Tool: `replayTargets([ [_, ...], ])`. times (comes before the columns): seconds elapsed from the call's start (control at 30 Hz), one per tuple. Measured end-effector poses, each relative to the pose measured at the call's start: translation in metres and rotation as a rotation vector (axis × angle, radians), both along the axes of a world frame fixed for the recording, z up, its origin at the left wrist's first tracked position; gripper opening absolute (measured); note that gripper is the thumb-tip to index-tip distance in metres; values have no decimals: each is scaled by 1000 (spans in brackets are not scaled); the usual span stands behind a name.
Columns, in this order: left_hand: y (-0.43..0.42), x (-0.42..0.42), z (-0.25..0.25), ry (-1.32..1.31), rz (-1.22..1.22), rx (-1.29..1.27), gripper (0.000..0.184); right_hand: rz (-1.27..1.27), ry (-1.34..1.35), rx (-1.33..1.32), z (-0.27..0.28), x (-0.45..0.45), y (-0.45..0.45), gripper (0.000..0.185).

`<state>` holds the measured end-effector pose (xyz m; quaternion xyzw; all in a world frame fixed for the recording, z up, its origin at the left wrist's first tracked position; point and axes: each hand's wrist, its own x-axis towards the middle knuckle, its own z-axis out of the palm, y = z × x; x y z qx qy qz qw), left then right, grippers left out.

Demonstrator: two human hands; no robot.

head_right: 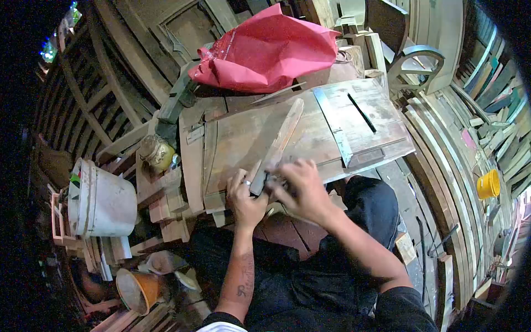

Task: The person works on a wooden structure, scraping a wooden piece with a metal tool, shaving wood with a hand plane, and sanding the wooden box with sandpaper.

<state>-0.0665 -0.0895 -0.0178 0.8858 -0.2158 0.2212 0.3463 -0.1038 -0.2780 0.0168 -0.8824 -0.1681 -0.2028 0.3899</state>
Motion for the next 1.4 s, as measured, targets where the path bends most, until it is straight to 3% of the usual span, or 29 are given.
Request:
replayTargets([
  [0.13, -1, 1, -2, 4, -4, -32, 62, 78, -8, -38, -4, -7, 4, 31],
  [0.43, 0, 0, -1, -22, -3, 5, 60, 15, 2, 172, 5, 0, 2, 38],
  [0.57, 2, 1, 0, 20, -18, 7, 64, 68, -58, 102, -2, 9, 4, 36],
  [0.7, 0, 3, -2, -33, -16, -36, 67, -75, -17, 97, -1, 13, 3, 36],
  [0.83, 1, 1, -3, -18, -10, -1, 64, 83, -35, 112, -2, -1, 14, 35],
  [0.9, 1, -1, -1, -7, -13, -5, 63, 103, -44, -16, -1, 2, 6, 34],
  [1.07, 0, 1, -2, 0, -16, -28, 63, -64, 45, 21, -1, 11, -2, 32],
  [1.27, -1, 0, -1, 12, -10, -45, 60, 129, -44, -7, -2, -2, 5, 33],
  [1.4, -2, 3, -2, -13, -15, -38, 61, -58, 13, 23, 6, 12, -7, 30],
])
